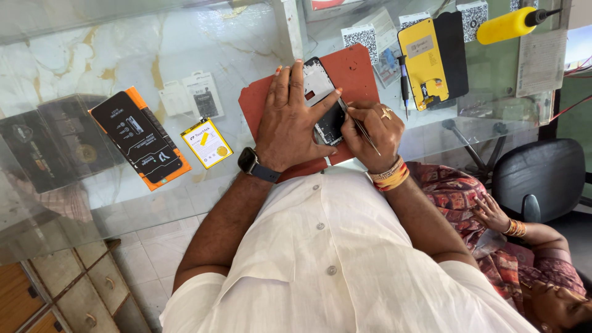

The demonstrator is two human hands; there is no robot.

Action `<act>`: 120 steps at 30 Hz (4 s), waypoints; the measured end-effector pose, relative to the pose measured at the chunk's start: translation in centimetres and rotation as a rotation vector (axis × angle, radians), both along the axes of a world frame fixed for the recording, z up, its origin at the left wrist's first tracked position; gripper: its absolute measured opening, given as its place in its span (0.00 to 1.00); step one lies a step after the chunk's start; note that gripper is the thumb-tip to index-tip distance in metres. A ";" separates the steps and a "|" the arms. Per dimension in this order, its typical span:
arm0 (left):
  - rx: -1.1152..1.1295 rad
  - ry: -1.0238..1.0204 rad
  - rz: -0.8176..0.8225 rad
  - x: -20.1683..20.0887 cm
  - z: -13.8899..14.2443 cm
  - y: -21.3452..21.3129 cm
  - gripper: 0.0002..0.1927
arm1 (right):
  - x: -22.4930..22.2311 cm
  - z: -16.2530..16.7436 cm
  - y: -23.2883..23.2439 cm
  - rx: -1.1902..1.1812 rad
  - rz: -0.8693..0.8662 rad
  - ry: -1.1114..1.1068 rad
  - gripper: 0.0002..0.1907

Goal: The person uses a metal prying tool to scrape adhesive residue from the interior frame of a disassembled mobile phone. The person holds the phone steady with one hand while carefully working the tool along the edges of the frame.

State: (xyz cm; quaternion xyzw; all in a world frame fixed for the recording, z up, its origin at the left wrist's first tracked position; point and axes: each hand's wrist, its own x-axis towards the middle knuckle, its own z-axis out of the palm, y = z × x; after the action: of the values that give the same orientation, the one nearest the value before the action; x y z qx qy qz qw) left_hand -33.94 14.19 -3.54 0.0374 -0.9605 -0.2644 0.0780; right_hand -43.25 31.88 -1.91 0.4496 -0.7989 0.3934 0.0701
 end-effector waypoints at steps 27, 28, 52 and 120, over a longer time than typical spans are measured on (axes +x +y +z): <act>0.003 -0.061 0.019 -0.1 0.2 -0.1 0.66 | -0.3 0.5 -1.2 0.020 0.013 0.073 0.08; 0.001 -0.063 0.022 -0.1 0.2 -0.1 0.66 | -0.4 0.5 -1.4 0.018 0.021 0.078 0.08; 0.007 -0.053 0.017 0.1 0.2 -0.3 0.66 | -1.0 0.3 -3.0 0.035 0.037 0.104 0.08; 0.022 -0.037 0.027 0.4 0.3 -0.4 0.64 | -1.8 -0.9 -5.3 -0.035 -0.046 0.059 0.07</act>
State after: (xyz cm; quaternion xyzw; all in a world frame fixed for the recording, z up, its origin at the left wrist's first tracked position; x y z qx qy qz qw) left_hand -33.51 13.76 -3.21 0.0560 -0.9582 -0.2734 0.0635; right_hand -45.03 26.55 -2.77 0.4413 -0.7996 0.3920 0.1103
